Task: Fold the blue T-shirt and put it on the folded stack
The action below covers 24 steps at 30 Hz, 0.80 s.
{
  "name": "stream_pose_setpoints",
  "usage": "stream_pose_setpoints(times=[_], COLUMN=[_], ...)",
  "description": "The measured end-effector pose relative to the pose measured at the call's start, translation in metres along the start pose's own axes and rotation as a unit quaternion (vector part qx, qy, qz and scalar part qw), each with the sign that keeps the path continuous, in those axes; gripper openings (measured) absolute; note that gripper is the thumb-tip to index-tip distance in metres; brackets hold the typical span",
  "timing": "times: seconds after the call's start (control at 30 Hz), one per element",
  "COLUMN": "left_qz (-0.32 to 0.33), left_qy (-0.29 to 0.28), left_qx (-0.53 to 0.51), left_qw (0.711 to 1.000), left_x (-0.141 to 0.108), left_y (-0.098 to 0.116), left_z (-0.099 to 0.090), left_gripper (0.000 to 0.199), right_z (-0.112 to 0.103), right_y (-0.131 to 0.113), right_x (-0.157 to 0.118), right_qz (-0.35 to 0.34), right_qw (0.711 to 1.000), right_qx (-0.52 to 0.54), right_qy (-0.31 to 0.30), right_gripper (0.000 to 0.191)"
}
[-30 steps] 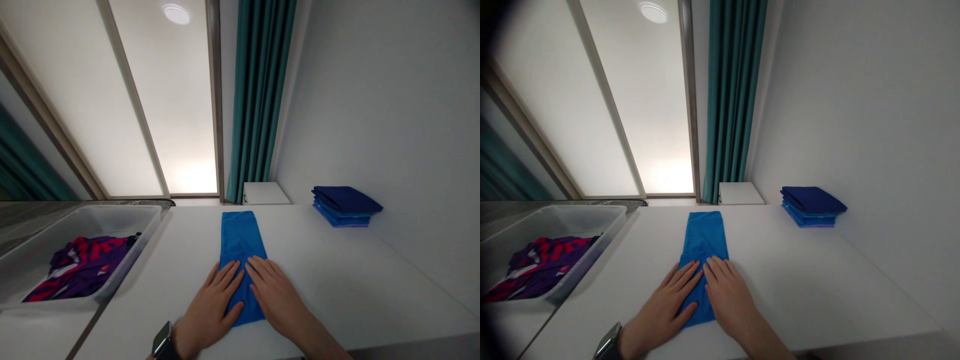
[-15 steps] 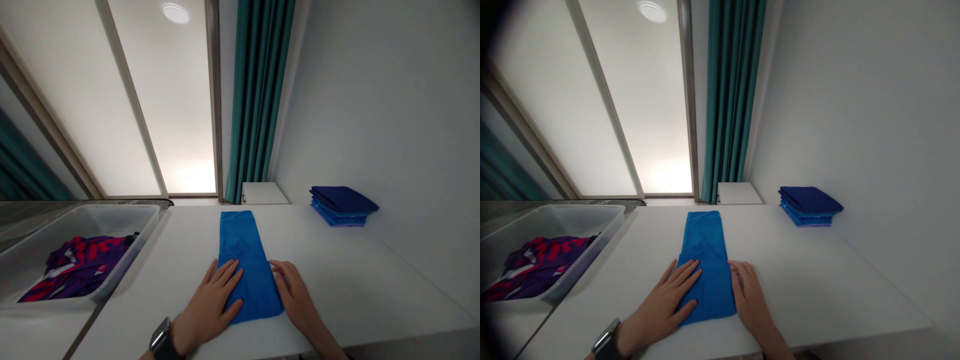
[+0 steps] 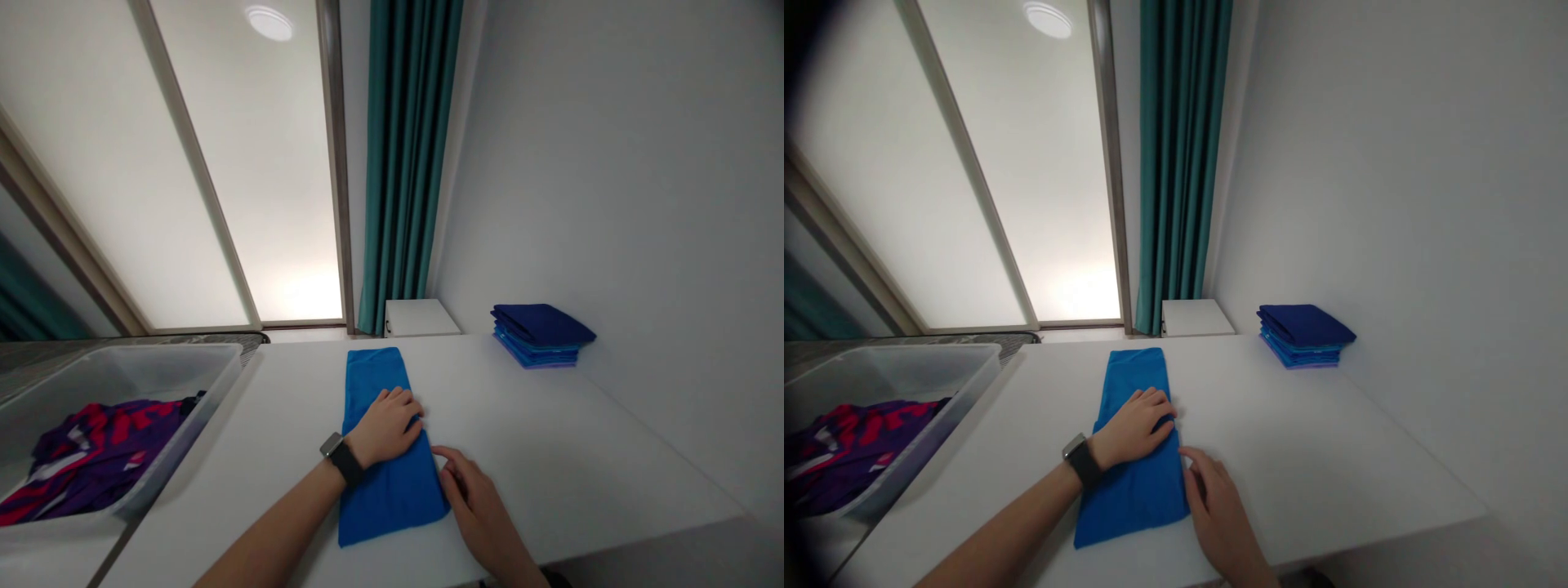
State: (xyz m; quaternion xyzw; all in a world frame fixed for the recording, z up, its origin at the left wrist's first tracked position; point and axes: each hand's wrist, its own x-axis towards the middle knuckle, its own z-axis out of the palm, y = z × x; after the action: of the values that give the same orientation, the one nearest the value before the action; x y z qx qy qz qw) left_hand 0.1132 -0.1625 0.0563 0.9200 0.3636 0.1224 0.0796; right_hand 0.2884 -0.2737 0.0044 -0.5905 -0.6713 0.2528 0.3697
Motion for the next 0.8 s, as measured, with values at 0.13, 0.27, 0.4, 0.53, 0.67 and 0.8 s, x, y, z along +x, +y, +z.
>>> stream_pose_setpoints(times=[0.13, 0.27, 0.4, 0.53, 0.67, 0.8], left_qz=[-0.013, -0.022, -0.022, -0.033, -0.039, -0.042], left_qy=[0.007, 0.012, 0.001, -0.004, 0.003, 0.007], left_qx=[-0.057, -0.098, -0.115, -0.132, -0.152, -0.166], left_qw=[0.998, 0.995, 0.993, 0.991, 0.988, 0.985], left_x=[-0.002, -0.006, -0.005, -0.005, -0.006, -0.007], left_y=[-0.003, -0.006, -0.009, -0.011, -0.013, -0.013], left_z=[0.013, 0.016, 0.016, 0.017, 0.019, 0.017], left_gripper=[0.017, 0.014, 0.012, 0.011, 0.01, 0.011], right_z=[-0.003, -0.004, -0.006, -0.006, -0.001, 0.004], right_y=[0.001, 0.001, 0.001, 0.001, 0.0, 0.003], right_x=[-0.002, -0.007, -0.01, -0.011, -0.014, -0.02], right_qz=[0.027, 0.039, 0.035, 0.025, 0.009, -0.003], right_qw=[0.998, 0.996, 0.995, 0.996, 0.998, 0.999], right_qx=[0.044, 0.065, 0.065, 0.072, 0.058, -0.006], right_qy=[-0.025, -0.048, -0.062, -0.051, -0.01, 0.052], right_gripper=[0.039, 0.038, 0.036, 0.033, 0.032, 0.027])
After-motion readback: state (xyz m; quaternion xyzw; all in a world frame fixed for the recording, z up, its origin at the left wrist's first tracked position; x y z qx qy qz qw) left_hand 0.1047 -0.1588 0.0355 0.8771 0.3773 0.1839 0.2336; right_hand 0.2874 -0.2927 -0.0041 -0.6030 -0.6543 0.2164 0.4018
